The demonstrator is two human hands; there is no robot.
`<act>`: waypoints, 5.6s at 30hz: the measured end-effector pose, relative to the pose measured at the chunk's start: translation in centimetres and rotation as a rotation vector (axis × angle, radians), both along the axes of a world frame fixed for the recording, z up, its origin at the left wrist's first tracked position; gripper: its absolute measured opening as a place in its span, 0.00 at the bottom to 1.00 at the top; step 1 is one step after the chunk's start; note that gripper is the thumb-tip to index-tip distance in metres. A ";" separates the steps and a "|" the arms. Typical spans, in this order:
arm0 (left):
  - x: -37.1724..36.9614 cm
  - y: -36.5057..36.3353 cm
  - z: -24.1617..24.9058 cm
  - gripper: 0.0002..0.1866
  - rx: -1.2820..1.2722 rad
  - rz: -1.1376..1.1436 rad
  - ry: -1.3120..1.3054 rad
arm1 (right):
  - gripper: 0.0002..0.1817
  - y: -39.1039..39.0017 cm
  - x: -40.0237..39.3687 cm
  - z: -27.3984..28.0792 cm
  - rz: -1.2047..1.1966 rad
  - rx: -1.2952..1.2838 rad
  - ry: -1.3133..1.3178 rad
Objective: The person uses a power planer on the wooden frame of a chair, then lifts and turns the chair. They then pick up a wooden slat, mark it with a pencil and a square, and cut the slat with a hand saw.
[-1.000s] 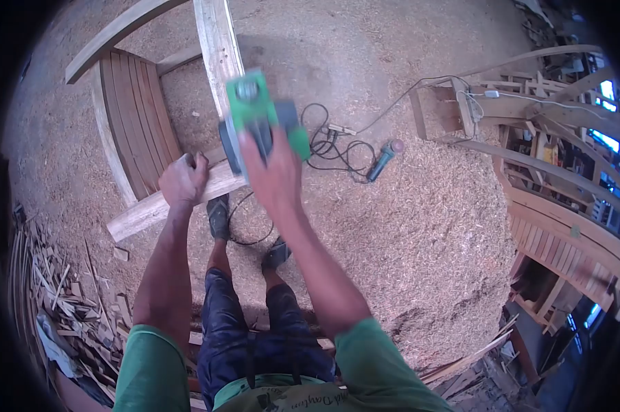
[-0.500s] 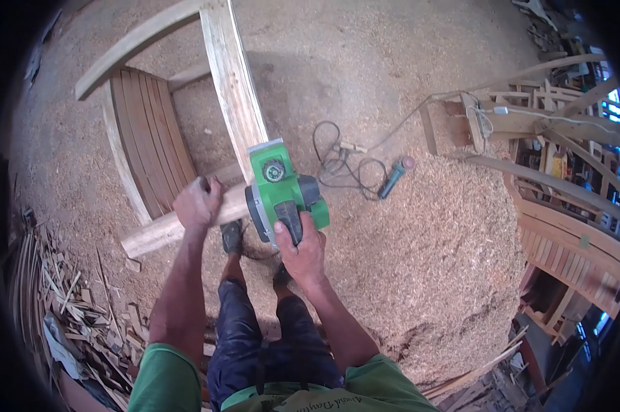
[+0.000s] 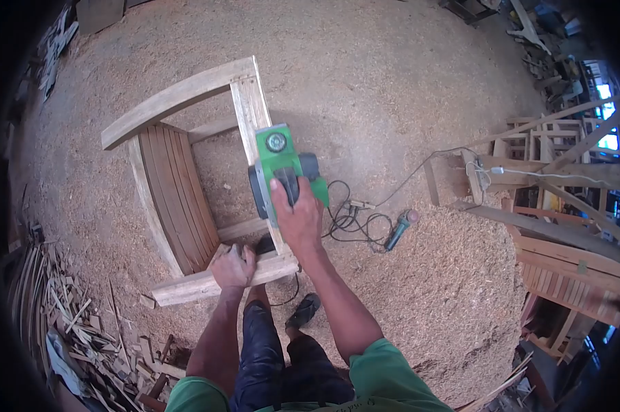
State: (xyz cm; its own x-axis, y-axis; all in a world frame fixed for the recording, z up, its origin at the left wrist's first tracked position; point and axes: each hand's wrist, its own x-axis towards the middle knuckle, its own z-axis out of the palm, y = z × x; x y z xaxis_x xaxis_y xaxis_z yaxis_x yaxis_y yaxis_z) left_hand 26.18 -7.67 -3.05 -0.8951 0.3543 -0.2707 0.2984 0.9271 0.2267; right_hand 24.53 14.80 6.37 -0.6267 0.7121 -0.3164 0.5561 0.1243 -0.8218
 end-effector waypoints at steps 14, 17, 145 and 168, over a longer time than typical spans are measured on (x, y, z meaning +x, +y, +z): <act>-0.4 -0.4 -0.7 0.16 0.012 -0.027 -0.111 | 0.35 10.5 -25.1 -0.8 -0.007 0.176 0.173; 0.4 -1.3 -2.4 0.19 0.057 -0.050 0.001 | 0.33 11.4 -26.8 -2.9 0.009 0.258 0.275; 0.1 -0.7 -0.6 0.12 0.097 -0.042 -0.029 | 0.38 4.2 -22.6 0.7 0.025 0.062 0.075; 1.2 -0.9 -1.5 0.16 0.123 -0.031 0.159 | 0.27 -13.9 27.6 -0.6 -0.013 -0.059 -0.127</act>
